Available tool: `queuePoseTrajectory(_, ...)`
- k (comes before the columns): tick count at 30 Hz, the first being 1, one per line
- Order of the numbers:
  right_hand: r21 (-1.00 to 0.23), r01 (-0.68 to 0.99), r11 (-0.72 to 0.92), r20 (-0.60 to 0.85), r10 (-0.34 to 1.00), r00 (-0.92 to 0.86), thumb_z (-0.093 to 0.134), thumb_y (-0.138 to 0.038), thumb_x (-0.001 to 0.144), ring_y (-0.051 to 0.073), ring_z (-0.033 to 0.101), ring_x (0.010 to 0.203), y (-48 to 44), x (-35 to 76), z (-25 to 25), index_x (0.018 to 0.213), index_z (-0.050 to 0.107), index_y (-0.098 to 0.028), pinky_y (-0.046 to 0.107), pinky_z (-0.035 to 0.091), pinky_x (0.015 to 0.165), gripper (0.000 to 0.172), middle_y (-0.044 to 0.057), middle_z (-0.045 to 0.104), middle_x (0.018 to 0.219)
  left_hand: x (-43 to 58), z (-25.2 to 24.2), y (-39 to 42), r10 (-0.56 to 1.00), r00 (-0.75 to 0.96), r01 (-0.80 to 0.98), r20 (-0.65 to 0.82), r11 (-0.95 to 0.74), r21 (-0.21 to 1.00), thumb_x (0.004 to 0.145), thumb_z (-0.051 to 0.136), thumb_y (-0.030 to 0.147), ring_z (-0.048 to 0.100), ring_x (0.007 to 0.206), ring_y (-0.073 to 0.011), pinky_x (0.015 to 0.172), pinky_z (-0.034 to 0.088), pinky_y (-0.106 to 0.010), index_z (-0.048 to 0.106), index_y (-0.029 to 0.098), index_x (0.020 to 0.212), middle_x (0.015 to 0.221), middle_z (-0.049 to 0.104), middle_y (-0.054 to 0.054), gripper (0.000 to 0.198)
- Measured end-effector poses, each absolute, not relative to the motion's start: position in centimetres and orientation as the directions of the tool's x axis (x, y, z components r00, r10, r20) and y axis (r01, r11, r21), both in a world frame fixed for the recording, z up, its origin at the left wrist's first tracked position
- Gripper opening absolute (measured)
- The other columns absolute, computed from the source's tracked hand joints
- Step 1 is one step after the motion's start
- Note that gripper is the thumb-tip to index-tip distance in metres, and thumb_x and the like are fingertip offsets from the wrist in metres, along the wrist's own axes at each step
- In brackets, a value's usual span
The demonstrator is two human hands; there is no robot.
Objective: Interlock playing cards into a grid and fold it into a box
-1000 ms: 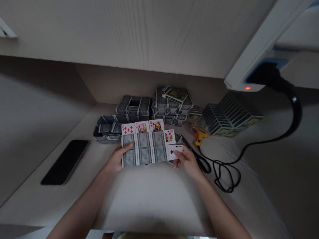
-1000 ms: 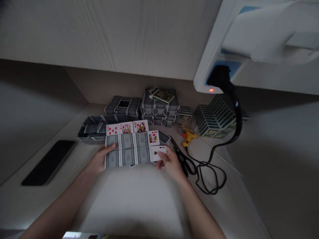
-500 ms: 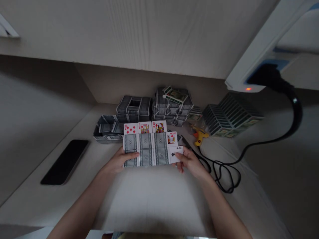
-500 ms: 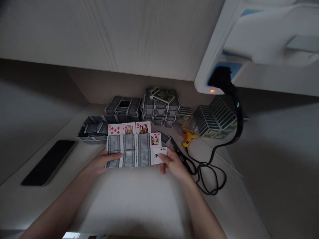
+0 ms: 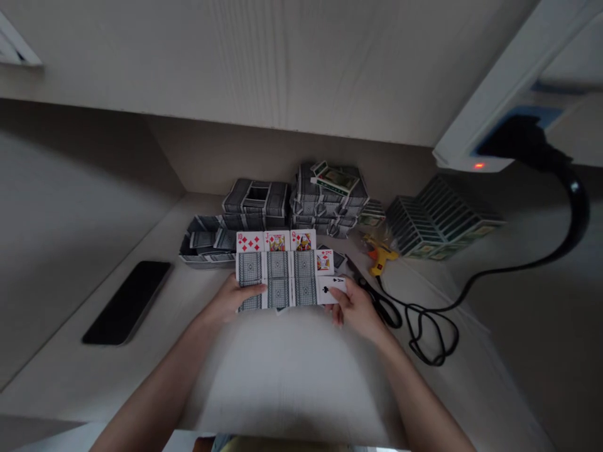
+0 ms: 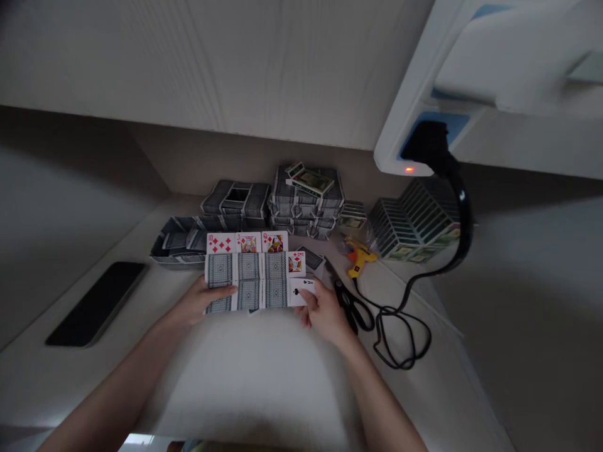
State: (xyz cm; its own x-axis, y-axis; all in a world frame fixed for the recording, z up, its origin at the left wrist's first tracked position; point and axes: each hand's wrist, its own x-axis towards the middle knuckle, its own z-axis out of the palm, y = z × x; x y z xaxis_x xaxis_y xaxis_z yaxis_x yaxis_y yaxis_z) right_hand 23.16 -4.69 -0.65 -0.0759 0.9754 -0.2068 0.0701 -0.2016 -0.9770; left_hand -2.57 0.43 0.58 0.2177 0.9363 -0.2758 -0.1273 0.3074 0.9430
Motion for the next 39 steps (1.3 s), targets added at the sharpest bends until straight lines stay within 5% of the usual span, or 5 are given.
queuePoseTrajectory(10, -0.943, -0.154, -0.297, -0.261, 0.941, -0.214, 0.06, -0.043, 0.074, 0.008, 0.047, 0.03, -4.4, 24.0, 0.4, 0.084, 0.044, -0.018, 0.017, 0.031, 0.029, 0.031, -0.003, 0.061, 0.054, -2.7, 0.8, 0.5, 0.92, 0.252, -0.128, -0.299, 0.338, 0.932, 0.055, 0.076, 0.019, 0.059, 0.103, -0.0293, 0.09, 0.045, -0.043, 0.063, 0.015, 0.097, 0.102, 0.069, -0.009, 0.044)
queuePoseTrajectory(26, -0.96, -0.077, -0.27, -0.247, 0.942, -0.225, 0.056, -0.051, 0.075, 0.012, 0.056, 0.036, -4.8, 22.6, -0.3, 0.08, 0.04, -0.02, 0.021, 0.042, 0.034, 0.035, -0.002, 0.062, 0.054, -2.2, 0.6, 0.2, 0.896, 0.245, -0.14, -0.37, 0.411, 0.901, 0.053, 0.076, 0.017, 0.062, 0.097, -0.029, 0.089, 0.046, -0.042, 0.065, 0.015, 0.092, 0.093, 0.071, -0.008, 0.04)
queuePoseTrajectory(39, -0.928, -0.172, -0.329, -0.281, 0.925, -0.256, 0.059, -0.049, 0.074, 0.016, 0.064, 0.048, -4.5, 22.2, -1.1, 0.101, 0.038, -0.022, 0.025, 0.049, 0.042, 0.044, 0.0, 0.065, 0.069, -2.1, 0.3, 0.2, 0.885, 0.257, -0.145, -0.389, 0.433, 0.89, 0.055, 0.075, 0.017, 0.063, 0.094, -0.0286, 0.088, 0.046, -0.043, 0.066, 0.015, 0.09, 0.092, 0.072, -0.008, 0.036)
